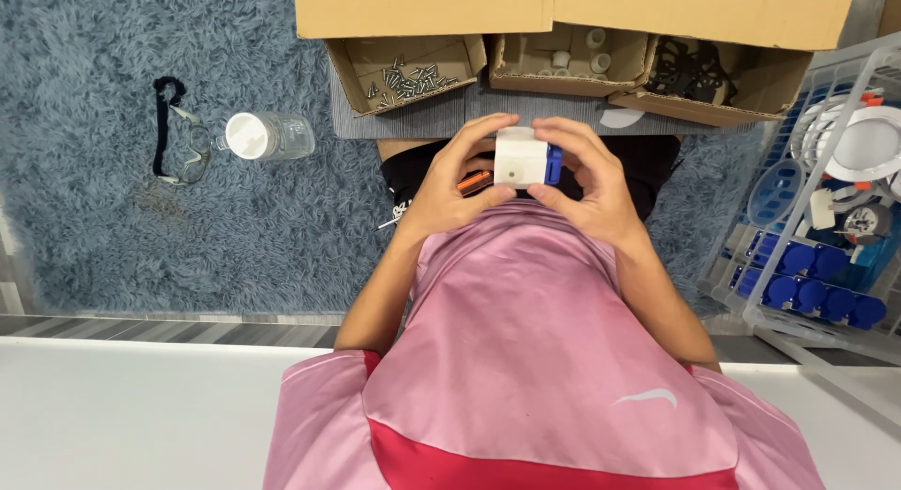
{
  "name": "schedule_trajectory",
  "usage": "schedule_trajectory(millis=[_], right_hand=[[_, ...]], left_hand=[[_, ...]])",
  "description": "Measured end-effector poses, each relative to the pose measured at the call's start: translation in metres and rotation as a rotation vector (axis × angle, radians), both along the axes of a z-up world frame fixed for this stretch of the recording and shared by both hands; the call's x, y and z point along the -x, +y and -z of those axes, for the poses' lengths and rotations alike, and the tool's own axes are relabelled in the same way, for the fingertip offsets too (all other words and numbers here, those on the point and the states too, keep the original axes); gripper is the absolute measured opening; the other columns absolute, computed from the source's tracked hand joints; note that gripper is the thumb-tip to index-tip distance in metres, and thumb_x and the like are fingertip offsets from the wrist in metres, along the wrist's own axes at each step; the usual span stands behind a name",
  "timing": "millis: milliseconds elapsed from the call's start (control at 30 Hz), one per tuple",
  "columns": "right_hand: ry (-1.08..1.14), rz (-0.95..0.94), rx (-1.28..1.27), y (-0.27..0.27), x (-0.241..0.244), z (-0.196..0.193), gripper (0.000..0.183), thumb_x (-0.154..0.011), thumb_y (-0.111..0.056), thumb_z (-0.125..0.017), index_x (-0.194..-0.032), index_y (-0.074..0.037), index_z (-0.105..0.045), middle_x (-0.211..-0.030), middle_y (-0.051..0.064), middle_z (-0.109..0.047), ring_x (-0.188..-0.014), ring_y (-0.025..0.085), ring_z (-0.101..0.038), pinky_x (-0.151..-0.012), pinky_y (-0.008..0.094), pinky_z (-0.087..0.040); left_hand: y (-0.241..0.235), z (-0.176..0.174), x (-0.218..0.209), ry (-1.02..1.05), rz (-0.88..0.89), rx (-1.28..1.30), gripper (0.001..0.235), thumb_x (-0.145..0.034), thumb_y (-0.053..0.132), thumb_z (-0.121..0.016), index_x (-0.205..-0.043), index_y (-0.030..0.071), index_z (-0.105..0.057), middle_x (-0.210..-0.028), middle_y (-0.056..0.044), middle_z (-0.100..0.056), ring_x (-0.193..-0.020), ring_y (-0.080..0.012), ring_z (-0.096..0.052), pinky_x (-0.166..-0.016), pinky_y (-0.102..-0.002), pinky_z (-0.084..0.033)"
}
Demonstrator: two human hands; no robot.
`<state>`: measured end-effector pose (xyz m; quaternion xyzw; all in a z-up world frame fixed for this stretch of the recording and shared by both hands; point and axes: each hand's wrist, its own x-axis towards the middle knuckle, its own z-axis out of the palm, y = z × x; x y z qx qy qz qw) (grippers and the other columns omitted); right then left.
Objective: Assembling or repairing a small electrical component by inserting a white module into a blue housing and using a screwdriver.
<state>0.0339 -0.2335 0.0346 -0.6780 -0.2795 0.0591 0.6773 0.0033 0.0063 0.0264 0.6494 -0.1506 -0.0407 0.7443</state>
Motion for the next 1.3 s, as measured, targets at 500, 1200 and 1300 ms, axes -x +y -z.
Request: schedule_trajectory(millis=[500,1200,1300], right_hand=[[0.144,-0.024,-0.044,0.001,0.006,0.009,0.081,-0.107,-0.032,-0.075,-0.169,0.0,-0.034,-0.164,0.027,-0.045,-0.148,0.035,-0.051,-0.117,0.052,-0.05],[-0.072,0.072,0.08,-0.024,0.002,0.016,0.082,-0.101,-0.048,-0.08,-0.157,0.005,-0.053,-0.161,0.029,-0.048,-0.155,0.047,-0.045,-0.128,0.06,-0.035],[0.235,0.086,0.019,-0.038,0.014,0.005,0.067,-0.099,-0.023,-0.086,-0.154,0.003,-0.057,-0.149,0.028,-0.059,-0.128,0.042,-0.069,-0.099,0.047,-0.063]], left_hand=[[-0.007,-0.001,-0.003,-0.12,-0.03,0.006,0.07,-0.086,0.008,-0.101,-0.146,0.003,-0.066,-0.153,-0.016,-0.057,-0.132,-0.0294,-0.068,-0.105,-0.04,-0.064],[-0.022,0.002,-0.01,-0.038,0.051,-0.061,0.067,-0.085,0.013,-0.099,-0.141,-0.002,-0.065,-0.155,-0.023,-0.055,-0.128,-0.0299,-0.068,-0.103,-0.037,-0.062],[-0.039,-0.004,-0.013,-0.127,0.06,-0.096,0.06,-0.087,0.008,-0.096,-0.136,-0.005,-0.064,-0.154,-0.026,-0.053,-0.131,-0.0323,-0.067,-0.104,-0.039,-0.062]])
